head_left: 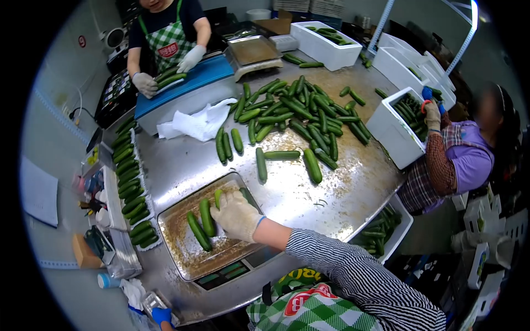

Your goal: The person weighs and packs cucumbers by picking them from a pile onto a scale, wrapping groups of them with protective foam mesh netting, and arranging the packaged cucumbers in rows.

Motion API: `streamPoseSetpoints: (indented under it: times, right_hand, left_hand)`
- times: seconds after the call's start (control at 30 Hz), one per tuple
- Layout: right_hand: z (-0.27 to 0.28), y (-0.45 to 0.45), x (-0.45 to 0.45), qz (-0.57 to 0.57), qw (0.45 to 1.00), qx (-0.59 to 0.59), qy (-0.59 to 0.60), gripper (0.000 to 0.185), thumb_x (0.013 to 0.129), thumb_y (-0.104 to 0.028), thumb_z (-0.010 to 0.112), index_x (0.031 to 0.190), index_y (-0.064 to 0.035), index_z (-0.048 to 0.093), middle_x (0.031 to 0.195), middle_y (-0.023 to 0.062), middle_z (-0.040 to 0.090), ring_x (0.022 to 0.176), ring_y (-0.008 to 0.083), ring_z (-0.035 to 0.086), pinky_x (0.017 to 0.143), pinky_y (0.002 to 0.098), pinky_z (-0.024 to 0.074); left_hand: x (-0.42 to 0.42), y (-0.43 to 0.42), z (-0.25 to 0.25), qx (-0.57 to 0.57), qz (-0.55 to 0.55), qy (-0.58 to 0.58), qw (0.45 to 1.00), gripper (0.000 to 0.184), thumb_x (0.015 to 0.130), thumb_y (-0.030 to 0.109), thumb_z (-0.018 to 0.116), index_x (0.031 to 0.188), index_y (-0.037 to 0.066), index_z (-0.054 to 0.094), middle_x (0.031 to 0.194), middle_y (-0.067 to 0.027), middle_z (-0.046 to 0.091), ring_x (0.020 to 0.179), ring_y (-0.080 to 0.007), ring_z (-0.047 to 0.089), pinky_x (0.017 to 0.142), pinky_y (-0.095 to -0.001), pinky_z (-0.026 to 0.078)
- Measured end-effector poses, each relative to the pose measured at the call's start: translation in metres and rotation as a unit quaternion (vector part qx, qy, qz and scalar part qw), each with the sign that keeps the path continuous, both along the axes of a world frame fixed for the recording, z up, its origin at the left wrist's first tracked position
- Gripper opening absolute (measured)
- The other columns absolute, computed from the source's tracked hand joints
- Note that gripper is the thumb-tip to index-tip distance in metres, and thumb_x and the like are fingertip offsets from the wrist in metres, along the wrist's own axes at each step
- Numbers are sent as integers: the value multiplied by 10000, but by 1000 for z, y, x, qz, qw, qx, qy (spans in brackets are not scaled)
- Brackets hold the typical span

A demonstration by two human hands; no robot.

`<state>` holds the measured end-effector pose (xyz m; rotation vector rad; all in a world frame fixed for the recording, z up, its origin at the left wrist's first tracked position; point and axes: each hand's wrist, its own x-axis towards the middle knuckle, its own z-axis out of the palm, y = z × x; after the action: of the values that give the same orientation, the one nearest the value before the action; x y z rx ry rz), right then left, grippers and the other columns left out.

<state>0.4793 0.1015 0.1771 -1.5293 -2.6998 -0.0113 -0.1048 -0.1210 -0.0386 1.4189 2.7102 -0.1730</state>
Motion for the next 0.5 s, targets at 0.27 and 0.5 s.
streamPoseSetpoints:
  times: [0.27,0.5]
  right_hand:
    - [4,4,62,-184,780,-70,595,450,906,-163,526,1315,26,531,1119,215,660,983,343,652,906,387,514]
    - [-97,-9,151,-331,710,-120,609,443,904,-129,517,1330,-8,533,1211,194,631,1112,302,629,1009,357,471]
  left_hand:
    - [-21,3,-14,-12,-50,31,998,212,656,149,734,739,-31,660,632,-182,649,607,-339,667,583,-458,519]
    - [-3,9,2,11,11,-22,1000,196,661,142,728,733,-27,659,622,-171,644,584,-326,657,563,-454,513]
